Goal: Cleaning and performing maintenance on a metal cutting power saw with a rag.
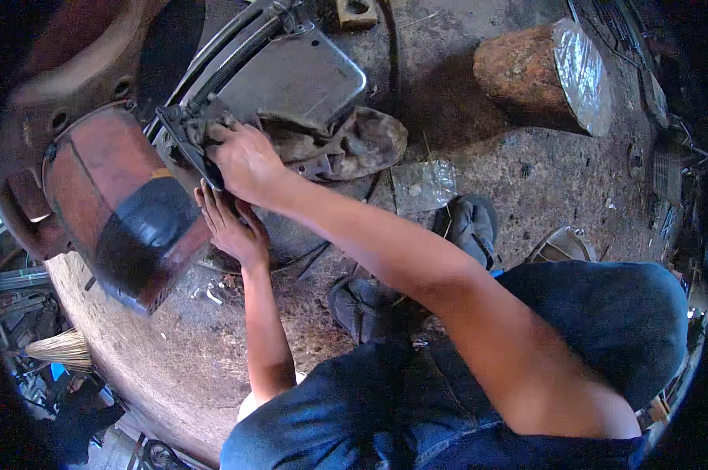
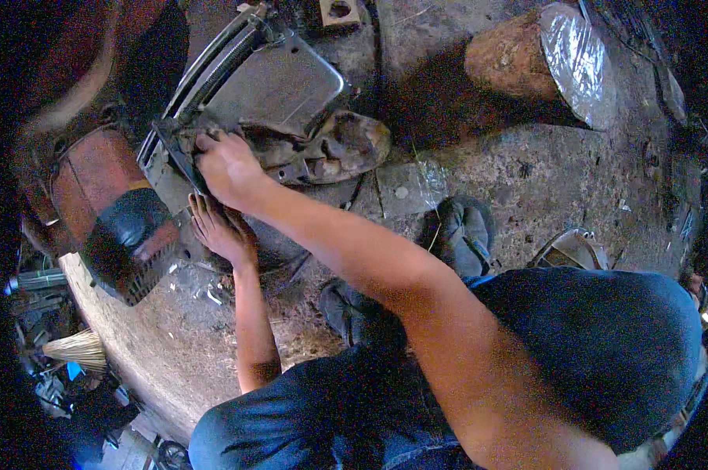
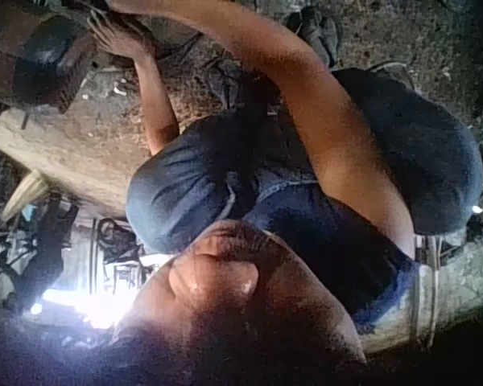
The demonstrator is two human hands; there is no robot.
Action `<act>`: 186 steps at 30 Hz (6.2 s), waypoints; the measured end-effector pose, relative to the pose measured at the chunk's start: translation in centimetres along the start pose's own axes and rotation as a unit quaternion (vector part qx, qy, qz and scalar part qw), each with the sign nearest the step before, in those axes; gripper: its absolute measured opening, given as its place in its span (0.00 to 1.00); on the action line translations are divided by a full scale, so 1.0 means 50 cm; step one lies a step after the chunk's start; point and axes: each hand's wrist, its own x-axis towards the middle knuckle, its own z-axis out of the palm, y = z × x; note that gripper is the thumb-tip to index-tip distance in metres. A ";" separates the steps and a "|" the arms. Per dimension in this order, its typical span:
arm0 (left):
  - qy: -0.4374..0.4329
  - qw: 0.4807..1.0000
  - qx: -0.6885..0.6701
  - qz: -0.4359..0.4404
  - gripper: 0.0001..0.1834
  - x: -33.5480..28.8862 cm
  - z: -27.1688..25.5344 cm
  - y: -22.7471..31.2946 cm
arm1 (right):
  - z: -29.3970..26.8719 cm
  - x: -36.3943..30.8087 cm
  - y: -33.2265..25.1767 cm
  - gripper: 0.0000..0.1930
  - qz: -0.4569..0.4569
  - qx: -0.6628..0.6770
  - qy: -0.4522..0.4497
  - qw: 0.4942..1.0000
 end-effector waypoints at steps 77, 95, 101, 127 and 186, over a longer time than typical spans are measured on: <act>0.027 1.000 -0.006 0.008 0.22 0.000 -0.003 0.007 | -0.132 -0.037 -0.043 0.04 0.007 -0.132 -0.224 0.966; 0.016 0.995 -0.096 -0.028 0.25 0.003 -0.031 0.015 | -0.372 0.229 0.055 0.30 0.355 -0.120 -0.256 0.891; 0.008 0.999 -0.052 -0.012 0.25 0.003 -0.024 0.013 | -0.439 0.221 0.036 0.25 0.406 -0.234 -0.084 0.880; 0.031 1.000 0.004 -0.003 0.23 -0.007 0.008 -0.003 | -0.409 0.093 0.041 0.32 0.248 -0.228 -0.240 0.911; 0.046 0.999 -0.013 -0.023 0.30 -0.014 0.017 -0.010 | -0.168 0.029 -0.111 0.10 0.044 -0.148 -0.371 0.916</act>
